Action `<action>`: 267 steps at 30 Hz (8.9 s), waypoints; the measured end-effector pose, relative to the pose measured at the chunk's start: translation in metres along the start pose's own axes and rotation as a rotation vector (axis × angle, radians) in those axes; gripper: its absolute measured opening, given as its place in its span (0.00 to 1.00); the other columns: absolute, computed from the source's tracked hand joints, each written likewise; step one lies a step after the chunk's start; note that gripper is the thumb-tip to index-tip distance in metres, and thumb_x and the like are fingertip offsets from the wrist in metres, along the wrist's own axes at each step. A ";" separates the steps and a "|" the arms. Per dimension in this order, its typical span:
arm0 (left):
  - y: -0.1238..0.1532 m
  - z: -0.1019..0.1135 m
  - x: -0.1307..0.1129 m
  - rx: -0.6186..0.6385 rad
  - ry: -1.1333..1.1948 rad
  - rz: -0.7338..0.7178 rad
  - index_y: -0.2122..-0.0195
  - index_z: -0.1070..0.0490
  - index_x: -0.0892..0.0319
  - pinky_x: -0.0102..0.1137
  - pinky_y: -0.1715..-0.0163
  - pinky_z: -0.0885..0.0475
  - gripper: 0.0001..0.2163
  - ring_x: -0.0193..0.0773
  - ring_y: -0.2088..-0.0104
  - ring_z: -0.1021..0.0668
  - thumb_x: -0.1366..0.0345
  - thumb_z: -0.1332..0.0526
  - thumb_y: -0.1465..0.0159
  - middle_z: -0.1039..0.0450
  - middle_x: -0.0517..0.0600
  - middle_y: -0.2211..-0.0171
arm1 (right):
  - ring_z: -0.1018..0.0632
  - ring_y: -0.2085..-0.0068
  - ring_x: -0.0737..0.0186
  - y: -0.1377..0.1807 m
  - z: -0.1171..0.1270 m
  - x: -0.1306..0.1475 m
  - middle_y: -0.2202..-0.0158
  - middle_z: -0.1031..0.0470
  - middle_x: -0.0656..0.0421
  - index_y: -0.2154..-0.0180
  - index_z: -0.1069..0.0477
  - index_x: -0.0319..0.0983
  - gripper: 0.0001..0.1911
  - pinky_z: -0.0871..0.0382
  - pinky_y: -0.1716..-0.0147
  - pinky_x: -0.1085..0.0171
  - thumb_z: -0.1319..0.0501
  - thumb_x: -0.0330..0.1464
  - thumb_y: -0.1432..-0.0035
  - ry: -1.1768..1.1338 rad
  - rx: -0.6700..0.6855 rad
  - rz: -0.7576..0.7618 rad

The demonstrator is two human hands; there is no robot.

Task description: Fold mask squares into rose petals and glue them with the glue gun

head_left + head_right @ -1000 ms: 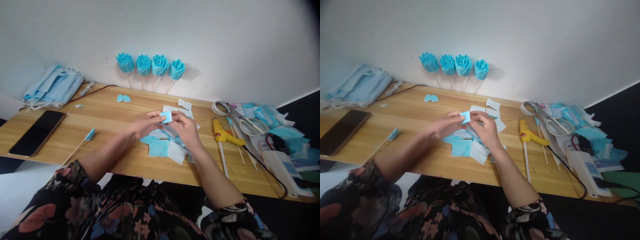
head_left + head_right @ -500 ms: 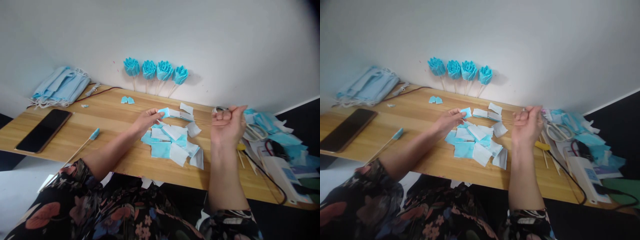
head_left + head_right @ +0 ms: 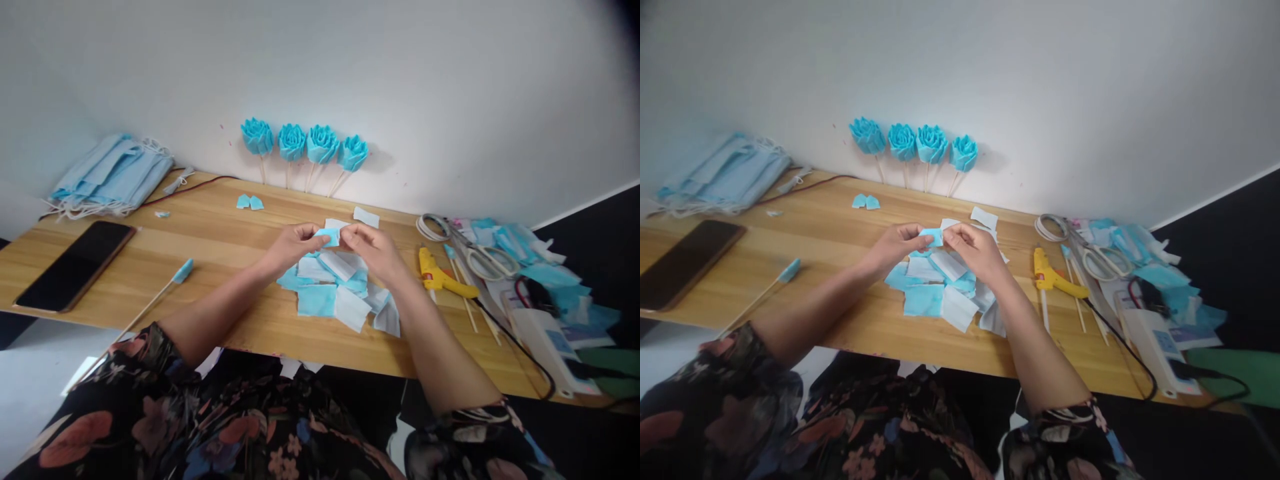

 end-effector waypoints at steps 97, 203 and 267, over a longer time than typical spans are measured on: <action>-0.007 -0.004 0.022 0.081 -0.003 0.033 0.63 0.25 0.62 0.26 0.73 0.38 0.12 0.28 0.75 0.31 0.61 0.31 0.44 0.30 0.45 0.75 | 0.27 0.65 0.65 0.012 -0.004 -0.024 0.66 0.29 0.61 0.45 0.27 0.47 0.22 0.29 0.63 0.62 0.37 0.37 0.42 -0.184 -0.254 0.040; 0.001 -0.013 0.012 0.157 0.025 0.003 0.75 0.31 0.62 0.26 0.75 0.42 0.11 0.27 0.77 0.35 0.61 0.32 0.45 0.37 0.42 0.79 | 0.30 0.71 0.66 0.020 -0.013 0.000 0.74 0.30 0.63 0.71 0.30 0.40 0.13 0.38 0.69 0.65 0.41 0.40 0.35 0.095 -0.150 0.131; -0.004 -0.006 0.007 0.090 0.103 -0.023 0.69 0.29 0.61 0.27 0.74 0.39 0.16 0.28 0.76 0.34 0.51 0.33 0.42 0.35 0.44 0.78 | 0.24 0.59 0.62 0.014 -0.002 -0.024 0.61 0.25 0.60 0.48 0.26 0.46 0.20 0.27 0.56 0.59 0.36 0.34 0.43 -0.142 -0.296 0.046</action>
Point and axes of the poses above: each hand's wrist, its own y-axis away from the middle knuckle, its own z-axis out of the back of the hand, x = y × z, the point moved 7 cm from there along -y, towards the middle knuckle
